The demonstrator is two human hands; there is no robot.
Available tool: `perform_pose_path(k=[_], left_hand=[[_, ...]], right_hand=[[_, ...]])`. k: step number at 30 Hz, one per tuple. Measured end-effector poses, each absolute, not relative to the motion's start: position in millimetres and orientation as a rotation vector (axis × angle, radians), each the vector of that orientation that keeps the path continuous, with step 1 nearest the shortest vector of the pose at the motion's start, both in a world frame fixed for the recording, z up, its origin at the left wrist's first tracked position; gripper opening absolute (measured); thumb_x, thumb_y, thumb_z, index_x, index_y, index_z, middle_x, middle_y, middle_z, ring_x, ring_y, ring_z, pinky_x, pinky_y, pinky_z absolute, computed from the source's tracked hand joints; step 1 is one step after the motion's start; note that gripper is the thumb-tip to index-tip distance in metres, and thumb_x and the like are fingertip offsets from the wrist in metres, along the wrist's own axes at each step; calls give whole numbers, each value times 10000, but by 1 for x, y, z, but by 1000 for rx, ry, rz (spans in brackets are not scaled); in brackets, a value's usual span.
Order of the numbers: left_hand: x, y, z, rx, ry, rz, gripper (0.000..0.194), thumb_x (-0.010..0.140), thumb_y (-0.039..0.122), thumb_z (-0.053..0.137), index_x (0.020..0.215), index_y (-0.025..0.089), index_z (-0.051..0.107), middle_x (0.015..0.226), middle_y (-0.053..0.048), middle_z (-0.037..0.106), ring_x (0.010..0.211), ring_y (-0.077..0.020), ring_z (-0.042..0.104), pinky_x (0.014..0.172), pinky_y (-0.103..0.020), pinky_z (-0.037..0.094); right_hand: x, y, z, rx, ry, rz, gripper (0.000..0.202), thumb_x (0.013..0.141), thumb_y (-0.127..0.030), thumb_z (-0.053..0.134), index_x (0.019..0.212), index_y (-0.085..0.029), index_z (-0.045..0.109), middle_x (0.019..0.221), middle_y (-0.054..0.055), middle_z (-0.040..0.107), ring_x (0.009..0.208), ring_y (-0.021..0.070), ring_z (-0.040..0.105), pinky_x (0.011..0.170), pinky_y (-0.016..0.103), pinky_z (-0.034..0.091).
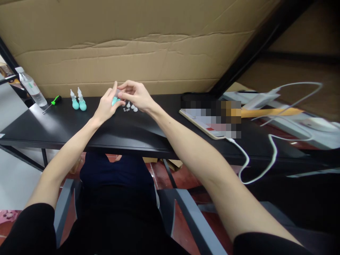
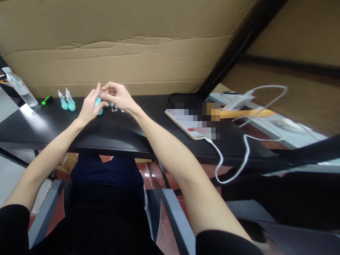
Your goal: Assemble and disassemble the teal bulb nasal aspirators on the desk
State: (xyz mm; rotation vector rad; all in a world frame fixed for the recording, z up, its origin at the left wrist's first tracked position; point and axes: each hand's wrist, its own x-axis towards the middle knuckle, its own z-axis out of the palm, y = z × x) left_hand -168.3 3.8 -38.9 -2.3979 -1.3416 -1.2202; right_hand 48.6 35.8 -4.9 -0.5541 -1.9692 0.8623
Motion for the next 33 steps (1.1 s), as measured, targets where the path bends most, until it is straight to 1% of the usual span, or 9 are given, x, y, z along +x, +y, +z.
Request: perform_pose_path(k=[6, 10, 12, 16, 21, 24, 29, 31, 33], left_hand=[[-166, 2, -37, -2405, -1357, -1233, 915, 1201, 784, 639, 1884, 186, 525, 1509, -214, 795, 1445, -389, 794, 1333, -582, 612], [-164, 2, -36, -2395, -1398, -1225, 872, 1210, 757, 638, 1888, 221, 528, 1492, -199, 807, 1422, -379, 807, 1323, -569, 624], [-164, 3, -38, -2387, -1411, -1220, 871, 1208, 765, 637, 1892, 239, 523, 1496, -197, 810, 1431, -388, 804, 1321, -580, 624], [-168, 11, -43, -2400, -1357, -1227, 992, 1178, 881, 586, 1890, 194, 515, 1497, -214, 800, 1425, -391, 799, 1320, -577, 622], [-177, 26, -51, -2446, -1248, -1295, 1119, 1092, 1034, 534, 1861, 221, 549, 1423, -184, 807, 1347, -375, 820, 1282, -583, 647], [-180, 31, -53, -2442, -1237, -1311, 1135, 1069, 1055, 538, 1856, 236, 553, 1419, -178, 799, 1330, -375, 825, 1278, -592, 650], [-180, 33, -56, -2370, -1280, -1287, 1119, 1087, 1047, 501, 1850, 231, 551, 1464, -200, 764, 1426, -418, 778, 1314, -622, 624], [-179, 35, -58, -2323, -1317, -1276, 1088, 1115, 1019, 486, 1853, 223, 542, 1477, -206, 748, 1461, -427, 754, 1333, -624, 609], [-180, 37, -60, -2274, -1356, -1268, 1060, 1144, 991, 464, 1862, 213, 519, 1497, -212, 734, 1468, -423, 743, 1350, -620, 594]], right_hand=[[48, 35, -5, -561, -1920, 914, 439, 937, -610, 970, 1178, -290, 791, 1087, 82, 845, 1007, 311, 811, 1036, 575, 751], [48, 37, -6, -579, -1927, 882, 428, 990, -663, 913, 1168, -293, 789, 1108, 90, 848, 1025, 305, 823, 1048, 561, 757], [48, 40, -9, -538, -1919, 907, 505, 947, -723, 953, 1149, -294, 777, 1097, 87, 853, 1008, 298, 828, 1049, 551, 758], [47, 50, -16, -425, -1903, 951, 664, 819, -805, 1027, 1144, -285, 774, 1113, 84, 873, 987, 285, 839, 1049, 534, 760], [46, 65, -25, -328, -1886, 981, 697, 807, -831, 1021, 1165, -270, 815, 1068, 78, 876, 926, 280, 832, 970, 518, 774], [44, 69, -27, -301, -1876, 971, 584, 850, -722, 1007, 1169, -265, 833, 1011, 65, 860, 880, 273, 821, 936, 517, 773], [35, 64, -23, -434, -1862, 808, 291, 836, -393, 887, 1094, -271, 830, 953, 39, 860, 854, 271, 799, 934, 516, 745], [32, 57, -21, -503, -1870, 694, 229, 832, -316, 808, 1054, -264, 825, 926, 35, 853, 842, 265, 783, 929, 499, 727], [31, 50, -17, -554, -1877, 599, 237, 835, -272, 748, 1058, -254, 826, 909, 37, 845, 831, 259, 766, 922, 484, 710]])
